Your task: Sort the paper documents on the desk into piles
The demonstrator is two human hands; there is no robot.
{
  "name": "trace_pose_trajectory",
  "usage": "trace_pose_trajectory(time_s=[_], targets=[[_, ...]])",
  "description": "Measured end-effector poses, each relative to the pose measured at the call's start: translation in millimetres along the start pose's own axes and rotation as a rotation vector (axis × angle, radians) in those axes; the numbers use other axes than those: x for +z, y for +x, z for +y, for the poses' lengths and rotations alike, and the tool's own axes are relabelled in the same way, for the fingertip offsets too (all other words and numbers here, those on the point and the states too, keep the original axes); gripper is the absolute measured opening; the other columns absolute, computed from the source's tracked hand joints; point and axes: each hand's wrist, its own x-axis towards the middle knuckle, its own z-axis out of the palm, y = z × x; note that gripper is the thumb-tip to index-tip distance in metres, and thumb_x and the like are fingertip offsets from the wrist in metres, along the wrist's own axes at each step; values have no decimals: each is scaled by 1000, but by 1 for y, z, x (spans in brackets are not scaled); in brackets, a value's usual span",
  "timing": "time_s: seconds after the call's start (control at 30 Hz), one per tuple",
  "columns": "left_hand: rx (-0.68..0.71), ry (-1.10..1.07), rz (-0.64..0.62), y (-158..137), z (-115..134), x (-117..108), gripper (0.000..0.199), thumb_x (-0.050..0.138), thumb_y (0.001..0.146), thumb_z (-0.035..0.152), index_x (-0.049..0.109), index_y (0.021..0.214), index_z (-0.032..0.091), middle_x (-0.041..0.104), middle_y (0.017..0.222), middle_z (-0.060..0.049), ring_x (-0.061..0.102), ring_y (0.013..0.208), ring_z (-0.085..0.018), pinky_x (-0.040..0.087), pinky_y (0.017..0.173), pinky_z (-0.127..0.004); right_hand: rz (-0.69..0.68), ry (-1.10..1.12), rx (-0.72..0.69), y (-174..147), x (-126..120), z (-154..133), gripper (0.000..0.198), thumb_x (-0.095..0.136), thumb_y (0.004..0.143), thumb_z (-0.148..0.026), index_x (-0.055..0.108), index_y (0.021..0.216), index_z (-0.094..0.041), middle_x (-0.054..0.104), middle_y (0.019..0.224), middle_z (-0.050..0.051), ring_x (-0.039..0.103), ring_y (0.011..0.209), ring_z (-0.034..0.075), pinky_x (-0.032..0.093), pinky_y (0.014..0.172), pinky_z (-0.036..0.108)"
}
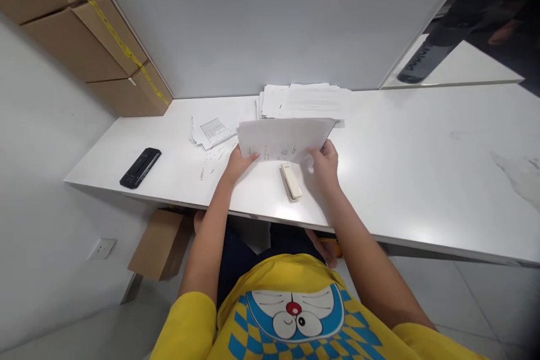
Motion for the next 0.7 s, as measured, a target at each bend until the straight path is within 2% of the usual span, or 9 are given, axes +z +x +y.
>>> trace_pose_trajectory(time_s=[0.1, 0.2, 0.27, 0.43, 0.53, 0.63, 0.7], targets=[[52, -57, -4, -1, 1, -1, 63, 82, 75, 41, 56, 129, 22, 62, 137, -13, 57, 130, -35, 46, 109, -52, 20, -25, -10, 0, 1, 1, 11, 58, 72, -21, 55, 83, -24, 57, 80, -3, 52, 78, 15, 41, 70, 28], [90, -126, -33, 0, -1, -1, 64, 80, 77, 42, 54, 132, 24, 61, 139, -11, 57, 130, -33, 47, 110, -50, 36, -46, 32, 0, 4, 3, 13, 56, 71, -18, 54, 82, -24, 56, 78, -4, 51, 75, 16, 40, 67, 28], [85, -146, -24, 1, -3, -1, 63, 80, 76, 43, 55, 130, 23, 64, 135, -11, 60, 127, -32, 48, 108, -50, 27, -56, 39, 0, 6, 6, 14, 54, 72, -18, 55, 85, -24, 58, 80, -3, 53, 77, 16, 41, 68, 28], [55, -183, 27, 3, -3, 1, 63, 85, 67, 47, 59, 116, 18, 70, 121, -13, 65, 117, -32, 49, 104, -48, 9, -103, -71, 1, 4, 15, 14, 55, 75, -22, 57, 88, -24, 62, 86, -2, 55, 85, 18, 43, 79, 32], [90, -207, 37, 1, 4, 0, 59, 86, 64, 52, 61, 106, 19, 72, 113, -11, 65, 113, -30, 49, 102, -46, 5, -83, -125, 3, 0, 18, 12, 57, 77, -27, 57, 89, -24, 62, 86, -2, 55, 85, 18, 43, 80, 32], [158, -243, 8, -5, 8, -3, 54, 82, 67, 58, 59, 99, 22, 71, 102, -6, 66, 105, -25, 51, 97, -40, 58, -9, -184, 0, -13, 13, 17, 61, 78, -32, 59, 93, -24, 63, 90, -1, 57, 87, 18, 45, 80, 31], [180, -259, -18, -10, 10, -5, 51, 80, 70, 58, 57, 97, 22, 69, 99, -6, 66, 100, -22, 52, 92, -36, 91, 50, -165, -6, -31, 4, 22, 64, 76, -32, 61, 97, -25, 66, 93, 0, 59, 88, 18, 47, 79, 31]])
